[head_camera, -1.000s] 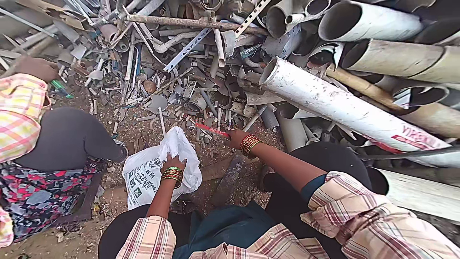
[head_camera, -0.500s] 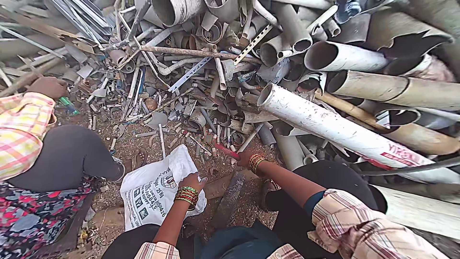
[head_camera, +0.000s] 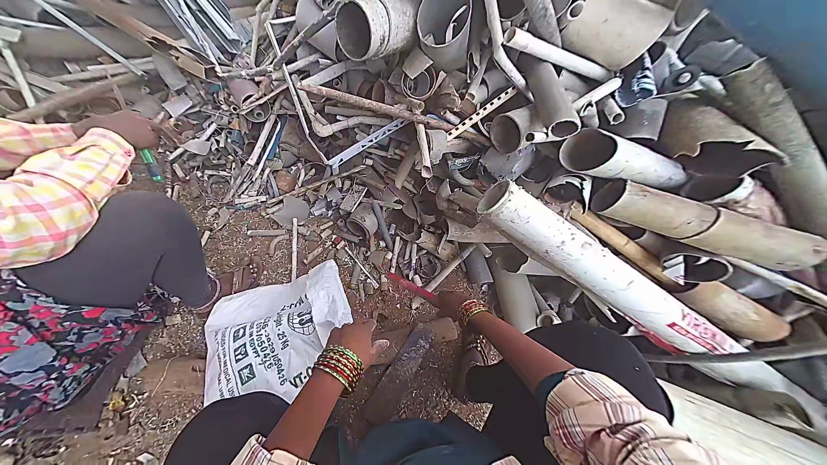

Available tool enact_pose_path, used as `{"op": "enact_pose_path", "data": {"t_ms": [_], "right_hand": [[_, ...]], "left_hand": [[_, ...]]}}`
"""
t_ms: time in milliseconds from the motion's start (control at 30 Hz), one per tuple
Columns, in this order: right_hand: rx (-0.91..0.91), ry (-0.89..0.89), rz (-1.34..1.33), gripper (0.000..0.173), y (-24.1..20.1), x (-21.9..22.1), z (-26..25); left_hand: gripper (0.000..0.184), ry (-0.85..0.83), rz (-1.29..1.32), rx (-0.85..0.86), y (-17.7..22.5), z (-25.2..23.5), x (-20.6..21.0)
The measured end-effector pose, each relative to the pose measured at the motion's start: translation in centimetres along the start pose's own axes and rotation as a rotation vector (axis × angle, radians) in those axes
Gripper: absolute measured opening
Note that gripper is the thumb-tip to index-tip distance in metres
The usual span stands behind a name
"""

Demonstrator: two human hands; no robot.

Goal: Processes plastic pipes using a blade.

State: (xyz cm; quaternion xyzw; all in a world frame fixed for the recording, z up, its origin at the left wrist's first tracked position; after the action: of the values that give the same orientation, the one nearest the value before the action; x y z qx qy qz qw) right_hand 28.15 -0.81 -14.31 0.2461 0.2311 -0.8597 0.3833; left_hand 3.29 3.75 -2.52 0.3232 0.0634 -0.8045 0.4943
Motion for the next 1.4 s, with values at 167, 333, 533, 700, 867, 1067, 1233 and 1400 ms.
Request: {"op": "enact_pose_path", "data": {"t_ms": [167,333,533,700,867,1067,1233,1400], "right_hand": [[0.065,0.026,-0.11,0.06,1.2,-0.1,-0.5],[0.015,-0.068,-0.121,0.047,0.8,0.8,-0.2],[-0.027,0.065,-0.116,0.051,-0.9,-2.3,0.3],[-0.105,0.147,-0.161,0.049,-2.7,-5.6,-1.3],[-0.102,0.228,-0.242,0.049,-7.3,-9.5,-3.8],[-0.075,0.378,-0.281,0.052,-10.4,-13.3,-7.4],[-0.053,0.378,-0.198,0.05,-12.1,-16.1,-9.0],[-0.138,0.308,-0.029,0.042,-12.7,-17.4,-11.5]], "left_hand": [[0.063,-0.077,-0.044,0.144,0.7,0.0,1.7],[0.065,-0.101,-0.098,0.091,0.5,-0.1,1.7],[0.063,-0.088,-0.08,0.118,1.2,-0.6,2.0],[0.062,-0.118,-0.105,0.116,1.4,-1.6,2.8],[0.063,-0.173,-0.117,0.081,1.3,-2.3,3.2],[0.064,-0.214,-0.114,0.067,1.5,-2.8,3.2],[0.063,-0.227,-0.075,0.081,1.0,-3.3,2.8],[0.062,-0.236,-0.053,0.08,0.5,-3.5,2.5]]}}
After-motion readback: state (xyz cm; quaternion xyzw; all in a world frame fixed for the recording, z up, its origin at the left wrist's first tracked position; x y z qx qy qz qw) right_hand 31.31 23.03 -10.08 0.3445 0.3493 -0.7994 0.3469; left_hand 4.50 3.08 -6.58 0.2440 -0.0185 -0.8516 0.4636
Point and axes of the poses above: each hand's wrist, its own z-axis away from the middle knuckle, its own x-axis out of the palm, y = z × x, the point moved 6 cm from there along -z, towards the middle knuckle, and after that the axes turned 4 degrees about -z, right-handed, at the moved point
